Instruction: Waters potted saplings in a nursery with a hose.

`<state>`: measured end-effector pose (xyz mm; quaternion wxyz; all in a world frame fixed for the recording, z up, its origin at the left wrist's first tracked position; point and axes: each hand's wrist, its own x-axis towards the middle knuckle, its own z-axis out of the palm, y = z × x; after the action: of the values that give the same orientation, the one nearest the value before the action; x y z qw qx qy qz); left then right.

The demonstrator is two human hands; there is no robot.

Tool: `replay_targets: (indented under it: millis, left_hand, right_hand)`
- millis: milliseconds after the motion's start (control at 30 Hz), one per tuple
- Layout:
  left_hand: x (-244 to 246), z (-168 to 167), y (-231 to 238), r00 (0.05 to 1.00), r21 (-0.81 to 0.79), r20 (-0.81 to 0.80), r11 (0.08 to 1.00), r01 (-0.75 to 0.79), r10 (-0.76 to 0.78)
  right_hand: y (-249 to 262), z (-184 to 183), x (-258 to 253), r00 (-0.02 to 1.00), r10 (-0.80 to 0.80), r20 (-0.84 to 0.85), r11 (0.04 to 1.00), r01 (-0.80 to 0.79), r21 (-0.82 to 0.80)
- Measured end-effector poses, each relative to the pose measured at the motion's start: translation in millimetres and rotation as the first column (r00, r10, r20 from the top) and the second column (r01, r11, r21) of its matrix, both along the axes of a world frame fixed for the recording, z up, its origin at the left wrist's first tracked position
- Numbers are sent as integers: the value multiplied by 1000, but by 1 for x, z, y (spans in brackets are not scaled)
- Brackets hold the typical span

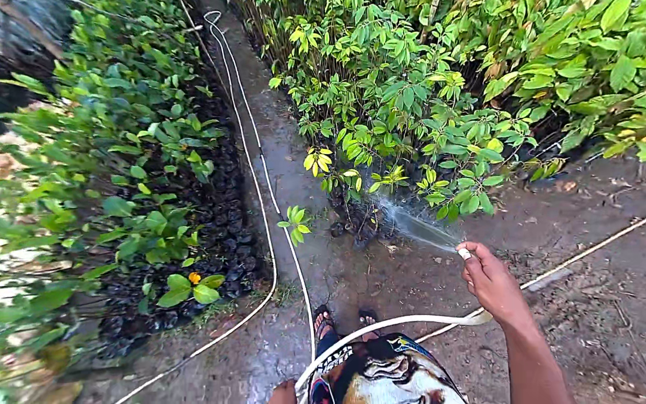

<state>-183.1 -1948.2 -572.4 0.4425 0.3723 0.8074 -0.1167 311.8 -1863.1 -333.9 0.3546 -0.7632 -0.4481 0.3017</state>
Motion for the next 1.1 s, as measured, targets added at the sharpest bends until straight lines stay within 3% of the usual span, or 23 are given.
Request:
replay_targets:
  millis: [333,467,1100]
  left_hand:
    - [9,11,1,1000,-11,-12,1000,17,-18]
    - [9,6,-3,1000,-9,-21,1000,-4,4]
    - [26,8,-12,999,-3,-17,999,-44,44]
  right_hand:
    - [-2,-14,-1,981,191,41,957,-176,-230]
    - [-3,-22,-1,989,133,65,978,-121,-172]
    - [-1,-26,5,960,269,75,925,-235,-298]
